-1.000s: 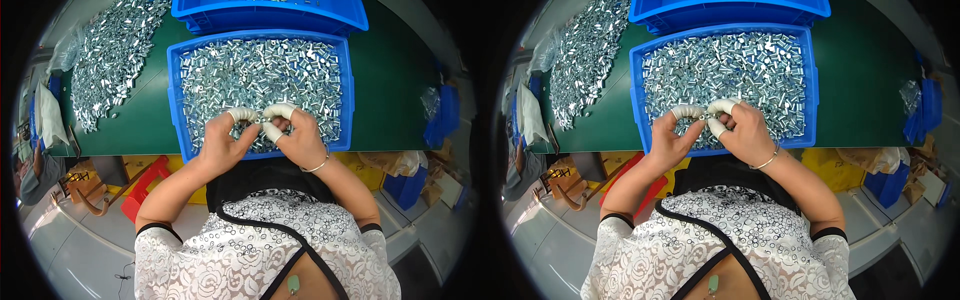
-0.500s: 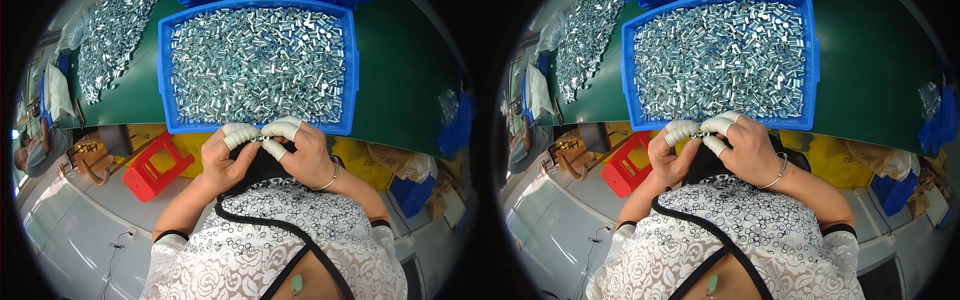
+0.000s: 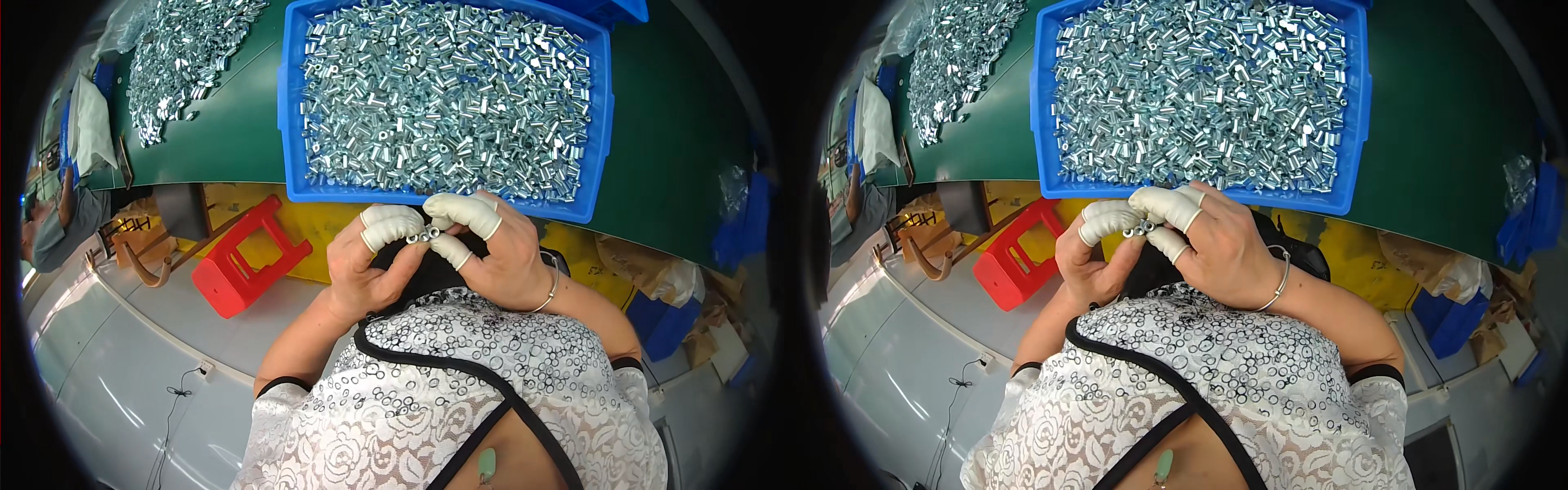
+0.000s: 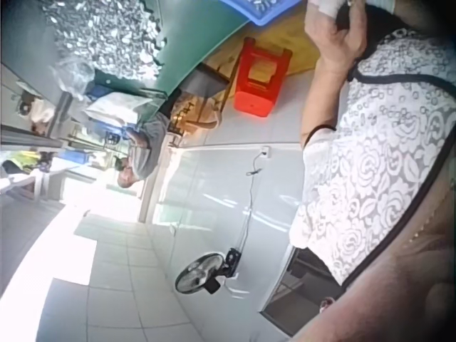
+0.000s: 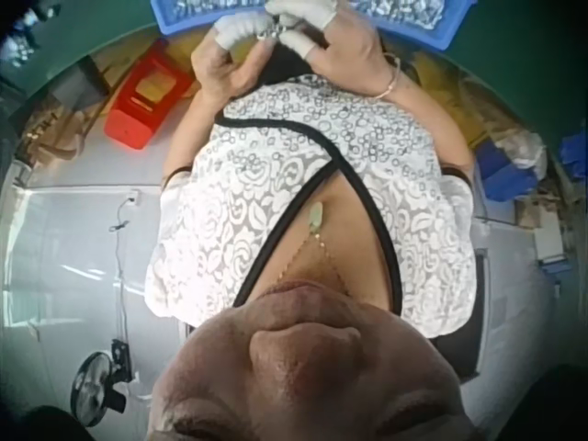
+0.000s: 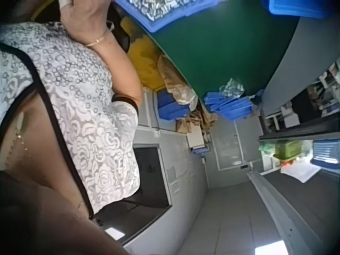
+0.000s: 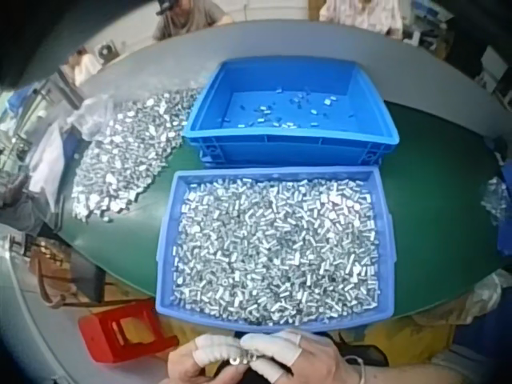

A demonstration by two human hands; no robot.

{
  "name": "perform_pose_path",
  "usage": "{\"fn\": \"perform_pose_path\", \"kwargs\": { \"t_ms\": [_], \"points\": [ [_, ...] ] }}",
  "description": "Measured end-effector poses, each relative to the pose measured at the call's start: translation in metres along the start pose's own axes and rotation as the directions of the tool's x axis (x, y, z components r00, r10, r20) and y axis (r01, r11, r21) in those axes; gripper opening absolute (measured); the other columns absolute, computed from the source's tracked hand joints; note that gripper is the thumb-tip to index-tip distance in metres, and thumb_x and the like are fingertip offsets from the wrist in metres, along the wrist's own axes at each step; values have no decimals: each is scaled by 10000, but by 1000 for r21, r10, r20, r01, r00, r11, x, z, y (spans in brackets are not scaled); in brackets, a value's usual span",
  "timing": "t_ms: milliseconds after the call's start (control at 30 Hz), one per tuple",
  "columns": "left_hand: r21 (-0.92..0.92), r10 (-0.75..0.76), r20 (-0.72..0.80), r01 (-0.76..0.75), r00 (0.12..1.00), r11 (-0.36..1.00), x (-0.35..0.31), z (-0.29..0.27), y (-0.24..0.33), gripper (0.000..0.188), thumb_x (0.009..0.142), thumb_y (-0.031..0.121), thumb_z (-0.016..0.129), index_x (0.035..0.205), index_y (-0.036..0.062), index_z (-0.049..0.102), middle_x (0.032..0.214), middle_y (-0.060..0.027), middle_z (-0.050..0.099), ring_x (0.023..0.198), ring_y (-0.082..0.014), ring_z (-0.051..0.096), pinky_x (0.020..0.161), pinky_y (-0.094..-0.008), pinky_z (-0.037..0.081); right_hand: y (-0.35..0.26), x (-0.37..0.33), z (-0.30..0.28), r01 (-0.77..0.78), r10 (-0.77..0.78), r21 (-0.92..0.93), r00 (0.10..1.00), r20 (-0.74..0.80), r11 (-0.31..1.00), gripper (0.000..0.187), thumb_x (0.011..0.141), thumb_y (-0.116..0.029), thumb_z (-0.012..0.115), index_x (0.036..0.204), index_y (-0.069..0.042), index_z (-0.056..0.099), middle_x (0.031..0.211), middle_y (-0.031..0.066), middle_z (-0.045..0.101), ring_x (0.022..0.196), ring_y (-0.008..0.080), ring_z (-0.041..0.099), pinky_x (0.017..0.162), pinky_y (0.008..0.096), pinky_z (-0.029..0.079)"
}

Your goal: The person repeatedly picks metal pieces from a bin, holds and aligns them between their fingers, and places selected pieces into a separate bin by hand.

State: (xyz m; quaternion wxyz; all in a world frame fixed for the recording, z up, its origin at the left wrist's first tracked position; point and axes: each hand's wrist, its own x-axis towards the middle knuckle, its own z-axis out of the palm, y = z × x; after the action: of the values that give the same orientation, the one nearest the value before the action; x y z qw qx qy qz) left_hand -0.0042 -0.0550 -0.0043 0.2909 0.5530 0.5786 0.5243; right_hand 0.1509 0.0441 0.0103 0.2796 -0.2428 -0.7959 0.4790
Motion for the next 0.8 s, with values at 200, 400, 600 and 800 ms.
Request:
{"fn": "perform_pose_path", "kwargs": {
  "t_ms": [200, 400, 600, 800],
  "points": [
    [-427, -438, 132, 449, 889, 785, 18, -24, 1, 230, 800, -38, 602, 1029, -37, 576, 930, -135, 641, 846, -206, 636, 758, -309, 505, -12, 19, 22, -162, 163, -66, 987, 2, 985, 368, 742, -4, 676, 1095, -32, 578, 874, 106, 629, 719, 225, 619, 649, 307, 497],
    [-601, -626, 637, 798, 449, -39, 70, -45, -28, 244, 868, 33, 518, 1094, -46, 568, 954, -90, 637, 823, -137, 612, 744, -277, 486, -24, 37, 31, -300, 297, -107, 954, -43, 948, 386, 751, 7, 674, 1125, -19, 584, 879, 102, 639, 732, 178, 626, 664, 274, 504],
    [-207, -121, 268, 180, 956, 962, 233, -41, -57, 279, 783, 9, 516, 1027, 16, 652, 883, -56, 663, 721, -142, 585, 651, -284, 464, -31, 27, 29, -478, 466, 48, 823, -324, 877, 341, 763, 13, 661, 1099, -5, 605, 956, 93, 658, 772, 131, 616, 701, 255, 502],
    [417, 92, 200, -169, 976, 893, 354, 5, -119, 268, 794, 100, 511, 998, 6, 656, 942, -229, 654, 925, -343, 635, 838, -385, 481, -39, 21, 33, -539, 510, 39, 769, -386, 842, 305, 771, 7, 655, 1074, 5, 617, 953, 89, 664, 772, 126, 615, 703, 254, 502]
  ]
}}
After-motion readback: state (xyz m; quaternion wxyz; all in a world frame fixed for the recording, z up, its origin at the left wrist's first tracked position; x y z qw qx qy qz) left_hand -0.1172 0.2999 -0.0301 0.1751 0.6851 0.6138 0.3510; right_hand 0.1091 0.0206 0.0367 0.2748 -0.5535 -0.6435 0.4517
